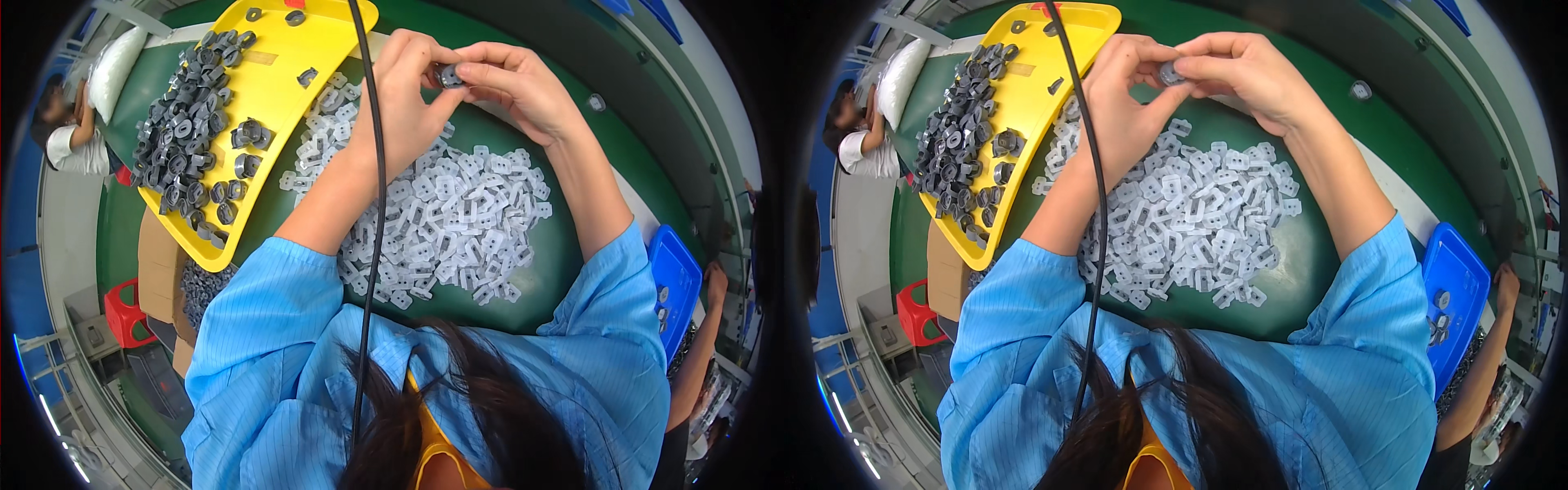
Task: Manually assemble gray circular plastic components with white base clips at an industrial workbench.
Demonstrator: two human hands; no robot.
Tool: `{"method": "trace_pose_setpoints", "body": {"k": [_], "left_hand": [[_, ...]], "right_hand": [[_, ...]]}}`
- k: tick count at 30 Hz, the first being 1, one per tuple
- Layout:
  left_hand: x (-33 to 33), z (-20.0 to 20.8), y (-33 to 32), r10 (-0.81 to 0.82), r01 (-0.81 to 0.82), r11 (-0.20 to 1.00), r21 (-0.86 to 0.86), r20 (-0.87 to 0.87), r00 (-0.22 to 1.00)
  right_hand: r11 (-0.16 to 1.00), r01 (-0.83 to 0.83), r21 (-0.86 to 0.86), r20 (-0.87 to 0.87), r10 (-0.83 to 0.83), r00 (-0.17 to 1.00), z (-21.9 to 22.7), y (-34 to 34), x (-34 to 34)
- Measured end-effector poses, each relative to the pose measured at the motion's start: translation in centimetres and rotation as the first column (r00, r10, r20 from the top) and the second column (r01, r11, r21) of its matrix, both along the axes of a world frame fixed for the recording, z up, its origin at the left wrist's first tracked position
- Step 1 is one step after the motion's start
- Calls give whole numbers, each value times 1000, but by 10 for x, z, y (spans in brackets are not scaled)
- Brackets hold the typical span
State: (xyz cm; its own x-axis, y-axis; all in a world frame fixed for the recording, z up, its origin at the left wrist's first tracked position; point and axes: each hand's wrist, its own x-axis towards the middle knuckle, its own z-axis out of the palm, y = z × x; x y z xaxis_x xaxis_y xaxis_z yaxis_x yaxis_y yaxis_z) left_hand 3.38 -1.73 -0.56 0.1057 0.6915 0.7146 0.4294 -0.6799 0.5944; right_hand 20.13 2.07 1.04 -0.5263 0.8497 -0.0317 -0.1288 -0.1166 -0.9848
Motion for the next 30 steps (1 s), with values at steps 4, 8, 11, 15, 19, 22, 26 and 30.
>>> {"method": "trace_pose_setpoints", "body": {"k": [4, 8, 11, 15, 19, 22, 26, 30], "left_hand": [[1, 0, -2, 0, 0, 1000, -19, 18, 1000], [-5, -2, 0, -93, 93, 995, -39, 17, 996], [-9, -1, 3, -137, 136, 991, -20, -65, 988], [-9, 1, 1, -96, 92, 995, -45, -104, 990], [-17, 10, -1, -163, 151, 985, -85, -167, 972], [-22, 15, 1, -240, 214, 969, -127, -248, 939], [-26, 17, 0, -143, 130, 990, -62, -310, 940], [-25, 16, 1, -148, 148, 989, -11, -176, 973]], "right_hand": [[994, 61, 93, 114, -72, 991, 2, -4, -6], [997, -20, 79, 197, 4, 980, 13, -5, 6], [970, -170, 172, 332, 105, 937, 15, 4, 12], [914, -76, 399, 493, -144, 858, 15, -6, 1], [964, -197, 178, 299, 138, 944, 18, -2, 8], [958, -226, 178, 323, 160, 933, 21, -1, 11], [848, -159, 506, 479, -124, 869, 21, -11, -2], [937, -81, 340, 304, -28, 952, 13, -4, 1]]}}
